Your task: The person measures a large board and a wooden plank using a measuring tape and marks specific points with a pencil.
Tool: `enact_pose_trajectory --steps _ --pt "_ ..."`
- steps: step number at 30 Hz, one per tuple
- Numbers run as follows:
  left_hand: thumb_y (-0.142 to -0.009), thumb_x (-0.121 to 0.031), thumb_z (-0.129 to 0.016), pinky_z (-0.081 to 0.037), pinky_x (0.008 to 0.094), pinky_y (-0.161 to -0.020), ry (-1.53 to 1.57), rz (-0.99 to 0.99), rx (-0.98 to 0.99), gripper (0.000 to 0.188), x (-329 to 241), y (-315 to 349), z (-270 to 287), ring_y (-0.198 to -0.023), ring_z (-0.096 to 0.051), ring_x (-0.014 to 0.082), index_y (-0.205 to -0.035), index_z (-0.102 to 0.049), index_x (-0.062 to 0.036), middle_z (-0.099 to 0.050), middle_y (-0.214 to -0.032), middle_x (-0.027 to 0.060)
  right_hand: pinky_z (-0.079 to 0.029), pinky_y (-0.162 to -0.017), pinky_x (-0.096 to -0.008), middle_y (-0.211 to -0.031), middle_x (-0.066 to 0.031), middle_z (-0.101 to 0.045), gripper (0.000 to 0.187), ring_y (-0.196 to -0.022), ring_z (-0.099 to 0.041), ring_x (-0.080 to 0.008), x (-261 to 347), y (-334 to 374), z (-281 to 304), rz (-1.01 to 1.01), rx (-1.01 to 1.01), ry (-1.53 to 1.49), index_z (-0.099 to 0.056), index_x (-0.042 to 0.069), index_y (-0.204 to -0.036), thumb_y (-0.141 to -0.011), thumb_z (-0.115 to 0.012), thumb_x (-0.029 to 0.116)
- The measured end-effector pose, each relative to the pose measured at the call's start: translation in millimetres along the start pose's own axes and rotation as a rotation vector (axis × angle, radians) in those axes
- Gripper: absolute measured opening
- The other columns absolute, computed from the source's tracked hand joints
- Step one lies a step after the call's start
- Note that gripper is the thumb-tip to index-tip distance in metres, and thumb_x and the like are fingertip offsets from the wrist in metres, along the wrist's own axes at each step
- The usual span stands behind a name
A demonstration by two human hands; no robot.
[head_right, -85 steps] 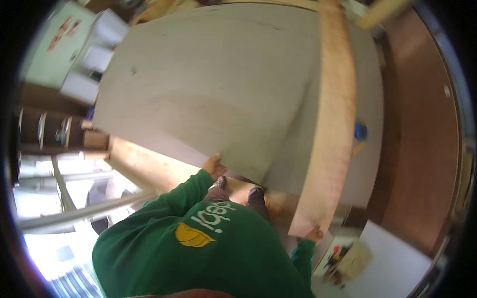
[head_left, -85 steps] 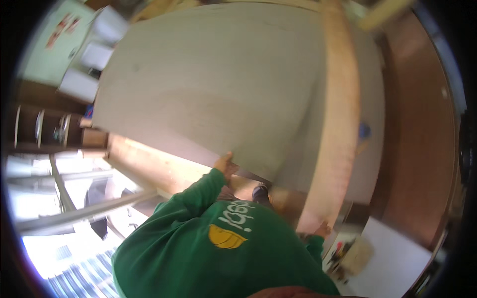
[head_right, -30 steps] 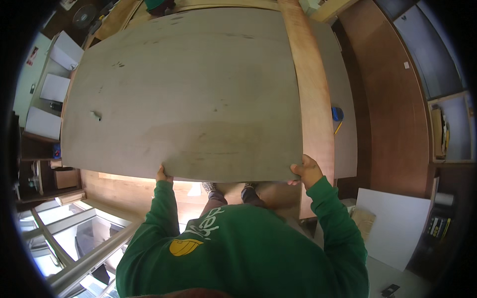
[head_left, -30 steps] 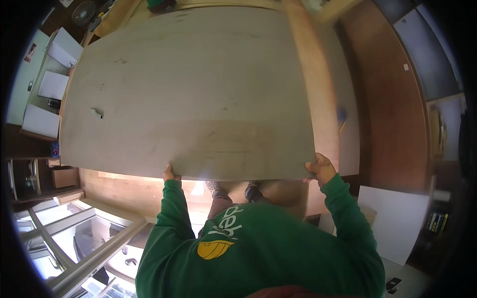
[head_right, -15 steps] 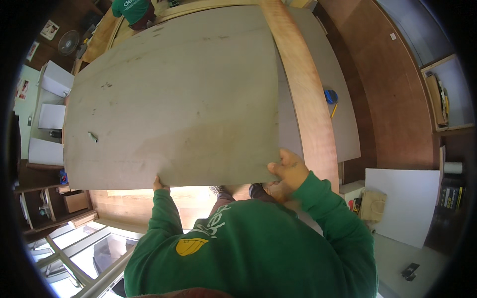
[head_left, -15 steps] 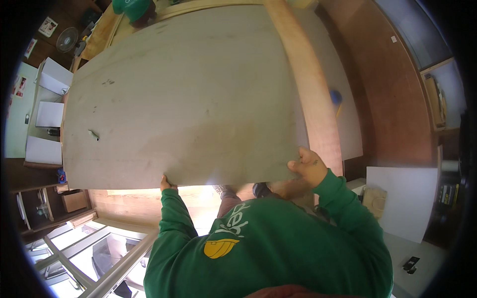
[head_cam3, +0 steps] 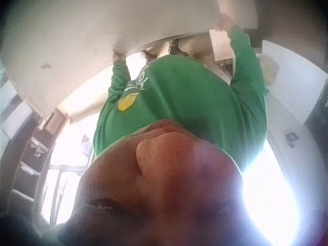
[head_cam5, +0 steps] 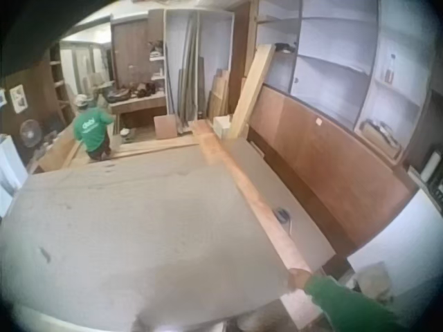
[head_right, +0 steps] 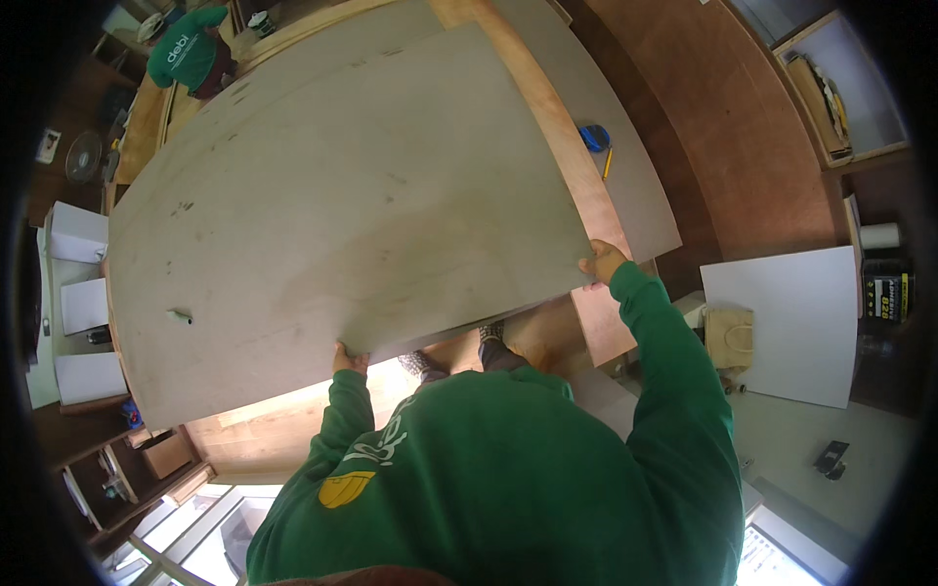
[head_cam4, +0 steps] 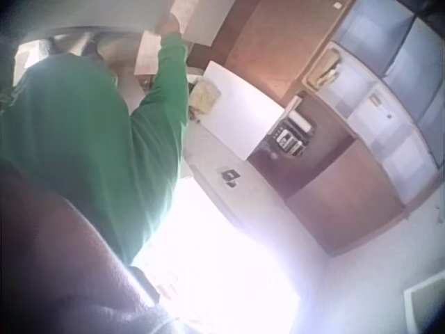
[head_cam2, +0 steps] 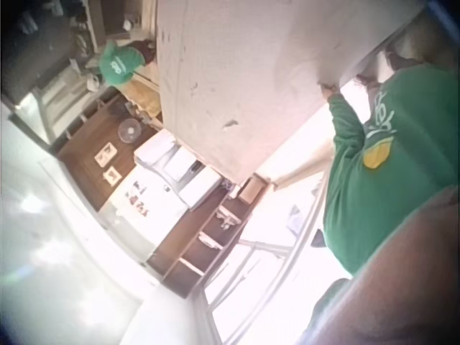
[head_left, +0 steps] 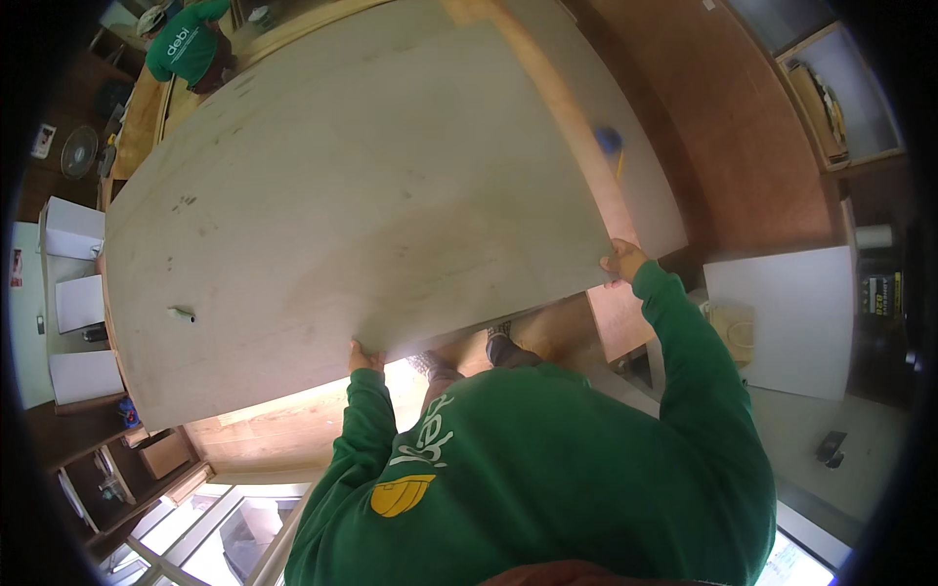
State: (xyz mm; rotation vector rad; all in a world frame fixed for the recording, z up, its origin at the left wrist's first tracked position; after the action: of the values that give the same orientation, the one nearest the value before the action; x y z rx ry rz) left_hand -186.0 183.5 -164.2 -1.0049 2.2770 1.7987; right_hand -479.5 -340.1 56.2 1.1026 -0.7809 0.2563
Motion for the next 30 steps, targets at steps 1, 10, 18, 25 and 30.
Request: enact_pose_trajectory --steps 1,10,18,25,30 --pt "-0.095 -0.044 -0.046 -0.048 0.0413 -0.090 -0.096 0.019 -0.046 0.049 3.4 4.2 -2.0 -0.113 -0.052 0.0282 -0.131 -0.043 -0.0098 -0.051 -0.126 0.0099 -0.056 -0.055 -0.0315 -0.093 -0.0111 -0.060 0.028 -0.066 -0.062 -0.0214 -15.9 -7.7 5.4 -0.061 -0.030 -0.035 -0.051 0.003 -0.112 -0.087 -0.059 0.012" --pt "-0.091 -0.054 -0.046 -0.049 0.0343 -0.073 -0.403 0.043 -0.186 0.055 21.8 33.0 -26.9 -0.089 -0.063 0.0266 -0.130 -0.044 -0.0142 -0.056 -0.116 0.0130 -0.052 -0.048 -0.0324 -0.099 -0.0133 -0.061 0.040 -0.071 -0.062 -0.0232 -92.0 -76.2 30.9 -0.173 -0.178 0.153 -0.050 0.001 -0.121 -0.084 -0.062 0.013" --pt "-0.092 -0.052 -0.048 -0.051 0.0361 -0.063 -0.466 0.067 -0.316 0.054 25.8 13.6 -22.7 -0.074 -0.064 0.0249 -0.123 -0.047 -0.0076 -0.060 -0.101 0.0146 -0.049 -0.088 -0.0360 -0.122 -0.0233 -0.056 0.059 -0.110 -0.057 -0.0333 -140.7 -127.9 39.5 0.020 -0.309 0.597 -0.047 -0.002 -0.129 -0.078 -0.067 0.019" --pt "-0.091 -0.052 -0.049 -0.050 0.0369 -0.055 -0.494 0.059 -0.286 0.051 30.8 21.9 -46.4 -0.073 -0.064 0.0240 -0.104 -0.047 -0.0023 -0.057 -0.082 0.0099 -0.041 -0.099 -0.0350 -0.124 -0.0241 -0.054 0.059 -0.118 -0.052 -0.0336 -121.3 -139.6 49.7 -0.042 -0.340 0.538 -0.048 -0.001 -0.129 -0.077 -0.067 0.020" --pt "-0.094 -0.053 -0.041 -0.049 0.0374 -0.059 -0.578 0.061 -0.270 0.046 31.6 24.2 -57.9 -0.071 -0.063 0.0211 -0.110 -0.051 -0.0107 -0.062 -0.082 0.0083 -0.042 -0.098 -0.0346 -0.123 -0.0237 -0.055 0.058 -0.116 -0.053 -0.0339 -102.7 -138.7 54.4 -0.038 -0.338 0.506 -0.049 -0.001 -0.128 -0.077 -0.067 0.018"
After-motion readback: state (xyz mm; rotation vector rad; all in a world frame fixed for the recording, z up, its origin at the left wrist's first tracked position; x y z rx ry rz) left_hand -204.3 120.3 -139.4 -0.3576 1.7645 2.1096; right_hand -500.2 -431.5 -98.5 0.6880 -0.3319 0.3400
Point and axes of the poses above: each hand's wrist, its own y-axis away from the middle knuckle, its own z-axis out of the back of the hand, x = y × z, the point moved 2 cm from there along -y, towards the middle knuckle
